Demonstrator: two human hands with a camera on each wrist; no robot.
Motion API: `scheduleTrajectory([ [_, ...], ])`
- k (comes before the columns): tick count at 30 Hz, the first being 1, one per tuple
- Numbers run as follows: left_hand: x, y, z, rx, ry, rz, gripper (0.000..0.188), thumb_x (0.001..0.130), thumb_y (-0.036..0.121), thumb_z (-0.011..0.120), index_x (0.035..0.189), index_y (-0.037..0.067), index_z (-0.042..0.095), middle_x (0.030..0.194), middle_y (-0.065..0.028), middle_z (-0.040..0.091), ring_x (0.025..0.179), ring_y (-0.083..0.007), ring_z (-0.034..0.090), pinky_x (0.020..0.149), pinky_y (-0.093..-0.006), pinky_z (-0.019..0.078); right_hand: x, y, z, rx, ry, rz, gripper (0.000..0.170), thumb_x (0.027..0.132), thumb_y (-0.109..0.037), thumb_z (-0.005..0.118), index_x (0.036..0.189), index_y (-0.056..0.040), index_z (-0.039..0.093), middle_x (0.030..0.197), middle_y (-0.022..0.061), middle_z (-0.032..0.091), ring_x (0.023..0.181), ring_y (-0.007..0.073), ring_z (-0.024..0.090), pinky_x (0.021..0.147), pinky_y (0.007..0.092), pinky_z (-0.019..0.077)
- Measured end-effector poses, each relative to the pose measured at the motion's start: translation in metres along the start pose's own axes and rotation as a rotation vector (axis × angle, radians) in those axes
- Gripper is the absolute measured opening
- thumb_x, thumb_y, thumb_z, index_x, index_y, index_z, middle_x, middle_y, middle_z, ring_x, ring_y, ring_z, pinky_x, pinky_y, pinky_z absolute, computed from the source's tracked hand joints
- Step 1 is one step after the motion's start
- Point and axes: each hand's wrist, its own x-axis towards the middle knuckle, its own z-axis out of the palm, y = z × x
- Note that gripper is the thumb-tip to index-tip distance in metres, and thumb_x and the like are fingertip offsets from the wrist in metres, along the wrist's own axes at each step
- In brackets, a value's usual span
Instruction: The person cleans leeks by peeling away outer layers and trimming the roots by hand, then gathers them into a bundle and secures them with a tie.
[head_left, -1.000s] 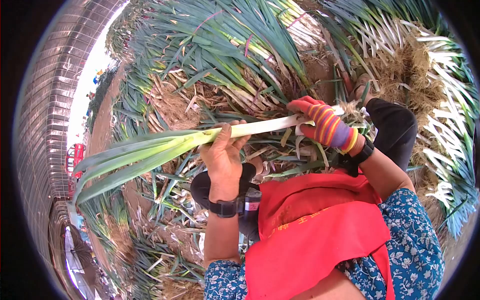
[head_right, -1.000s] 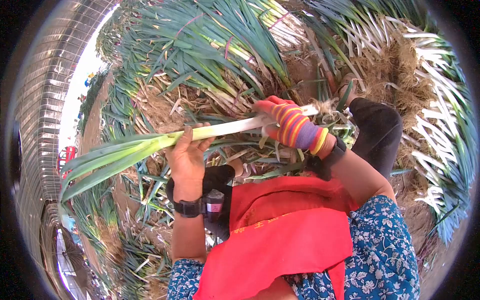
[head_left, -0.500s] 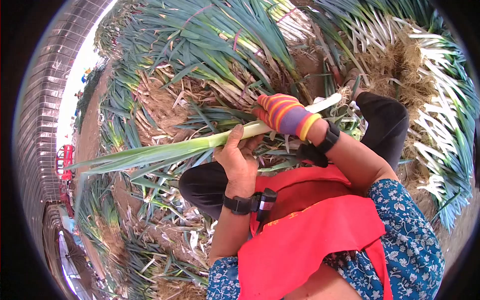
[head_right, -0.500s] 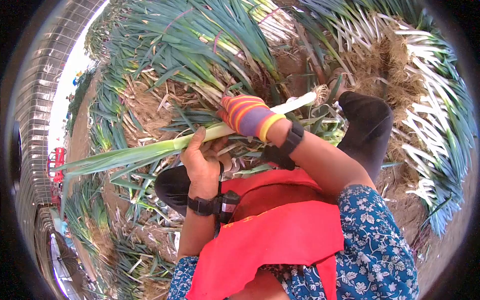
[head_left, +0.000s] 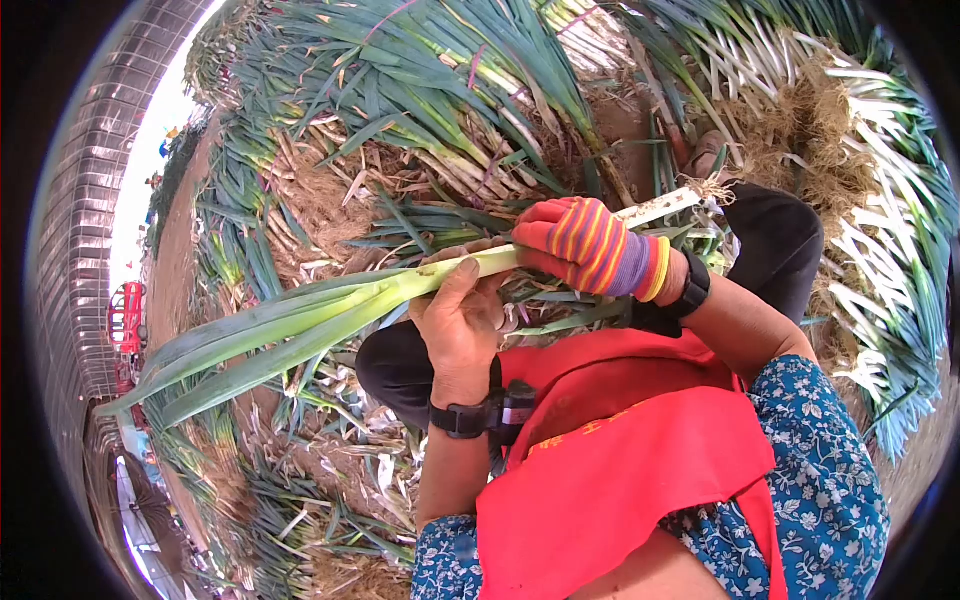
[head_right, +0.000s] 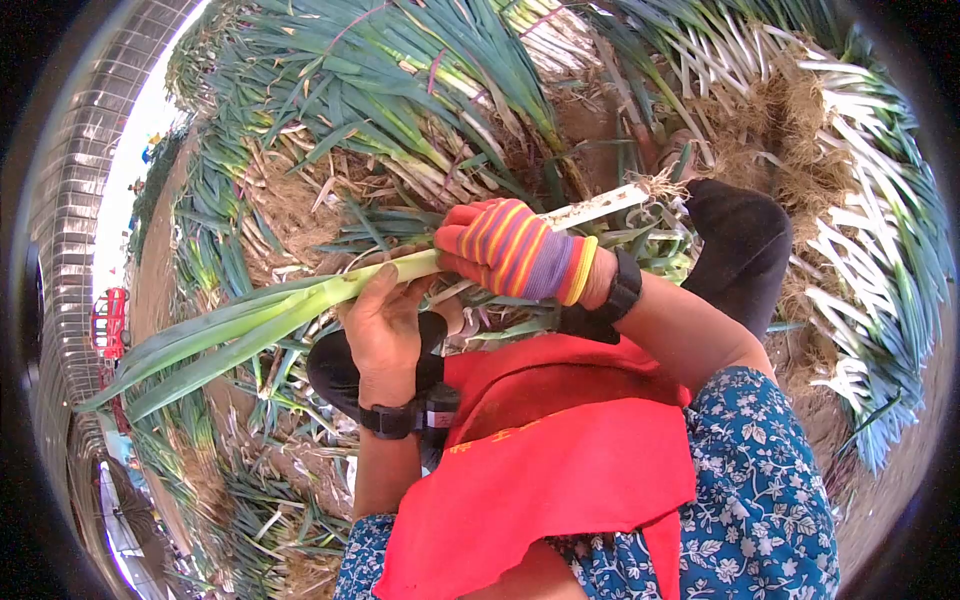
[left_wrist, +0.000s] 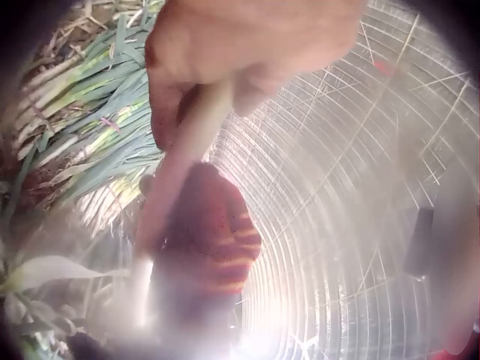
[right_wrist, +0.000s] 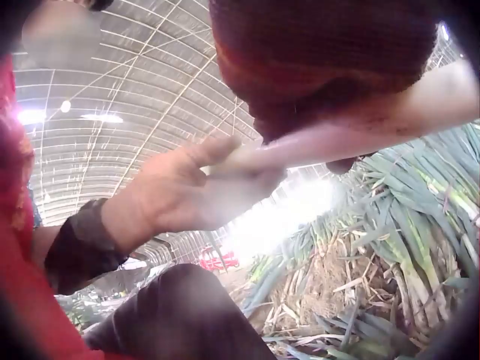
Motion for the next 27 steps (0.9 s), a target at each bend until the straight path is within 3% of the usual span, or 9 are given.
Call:
scheduleTrajectory([
  [3, -0.002, -0.001, -0.007, -0.042, -0.111, -0.053, 0.018, 0.079, -0.004, 0.056, 0.097, -0.001, 0.055, 0.103, -0.0205, 0.059, 0.098, -0.0334, 0.059, 0.083, -0.0472, 0.0525, -0.002, 0.0, -0.002, -0.006, 0.024, 0.066, 0.013, 0.074, -0.017, 0.063, 0.075, -0.0065, 0.055, 0.07, 0.0116, 0.054, 0.068, 0.0336, 0.056, 0.055, 0.0414, 0.0439],
  [8, -0.003, 0.01, -0.022, 0.053, -0.16, -0.065, 0.019, 0.081, 0.002, 0.057, 0.1, 0.001, 0.056, 0.108, -0.0177, 0.059, 0.112, -0.0328, 0.052, 0.093, -0.0481, 0.045, -0.036, 0.048, -0.017, -0.643, 0.012, 0.222, 0.014, 0.069, -0.022, 0.062, 0.07, -0.0098, 0.055, 0.064, 0.0115, 0.055, 0.061, 0.0321, 0.056, 0.052, 0.04, 0.0445],
  [11, -0.007, 0.036, -0.041, 0.085, -0.092, 0.008, 0.02, 0.08, -0.005, 0.055, 0.1, 0.0, 0.056, 0.104, -0.0199, 0.06, 0.104, -0.0329, 0.057, 0.087, -0.0474, 0.05, -0.061, 0.072, -0.047, -0.653, 0.071, 0.297, 0.015, 0.07, -0.018, 0.065, 0.069, -0.0093, 0.052, 0.061, 0.0123, 0.053, 0.059, 0.0322, 0.056, 0.048, 0.0393, 0.0431],
  [15, -0.013, 0.08, -0.06, 0.123, -0.004, 0.066, 0.015, 0.083, 0.0, 0.055, 0.097, 0.002, 0.056, 0.099, -0.0169, 0.061, 0.105, -0.0329, 0.056, 0.089, -0.0499, 0.0479, -0.136, 0.156, -0.109, -0.725, -0.112, 0.704, 0.015, 0.072, -0.02, 0.062, 0.082, -0.0094, 0.057, 0.069, 0.013, 0.06, 0.064, 0.032, 0.059, 0.055, 0.0393, 0.048],
  [17, -0.017, 0.096, -0.069, 0.086, 0.03, 0.066, 0.013, 0.084, 0.002, 0.055, 0.097, 0.002, 0.057, 0.1, -0.0157, 0.062, 0.107, -0.0324, 0.055, 0.091, -0.0505, 0.0464, -0.166, 0.167, -0.153, -1.084, -0.281, 0.85, 0.025, 0.074, -0.021, 0.06, 0.096, -0.0071, 0.059, 0.077, 0.0142, 0.064, 0.072, 0.032, 0.061, 0.062, 0.0407, 0.0495],
  [20, -0.018, 0.102, -0.075, 0.052, 0.136, 0.065, 0.012, 0.085, 0.004, 0.055, 0.097, 0.003, 0.057, 0.1, -0.0149, 0.062, 0.108, -0.032, 0.055, 0.093, -0.0516, 0.0447, -0.141, 0.143, -0.16, -1.06, -0.297, 1.122, 0.038, 0.077, -0.023, 0.061, 0.11, -0.0045, 0.057, 0.094, 0.0174, 0.064, 0.089, 0.0327, 0.061, 0.072, 0.0421, 0.0488],
  [22, -0.013, 0.094, -0.074, 0.049, 0.136, 0.064, 0.012, 0.085, 0.005, 0.056, 0.097, 0.003, 0.058, 0.101, -0.0151, 0.062, 0.108, -0.032, 0.055, 0.093, -0.0521, 0.0442, -0.098, 0.098, -0.123, -0.821, 0.062, 0.788, 0.036, 0.078, -0.022, 0.061, 0.11, -0.0044, 0.057, 0.102, 0.0167, 0.061, 0.096, 0.0317, 0.058, 0.081, 0.0391, 0.0461],
  [25, -0.007, 0.074, -0.06, 0.066, 0.081, 0.069, 0.013, 0.085, 0.007, 0.058, 0.097, 0.004, 0.058, 0.102, -0.0152, 0.062, 0.106, -0.0322, 0.056, 0.092, -0.0516, 0.0455, -0.042, 0.025, -0.068, -0.62, 0.142, 0.003, 0.046, 0.071, -0.021, 0.067, 0.112, -0.0072, 0.054, 0.109, 0.0136, 0.055, 0.1, 0.0326, 0.052, 0.085, 0.042, 0.0428],
  [27, -0.008, 0.066, -0.045, 0.072, 0.119, 0.069, 0.013, 0.084, 0.007, 0.059, 0.096, 0.004, 0.058, 0.1, -0.015, 0.062, 0.104, -0.0321, 0.057, 0.089, -0.0501, 0.0481, -0.013, -0.02, -0.044, -0.449, 0.035, -0.067, 0.063, 0.064, -0.031, 0.072, 0.117, -0.005, 0.051, 0.117, 0.0153, 0.049, 0.108, 0.0328, 0.047, 0.092, 0.0431, 0.0382],
])
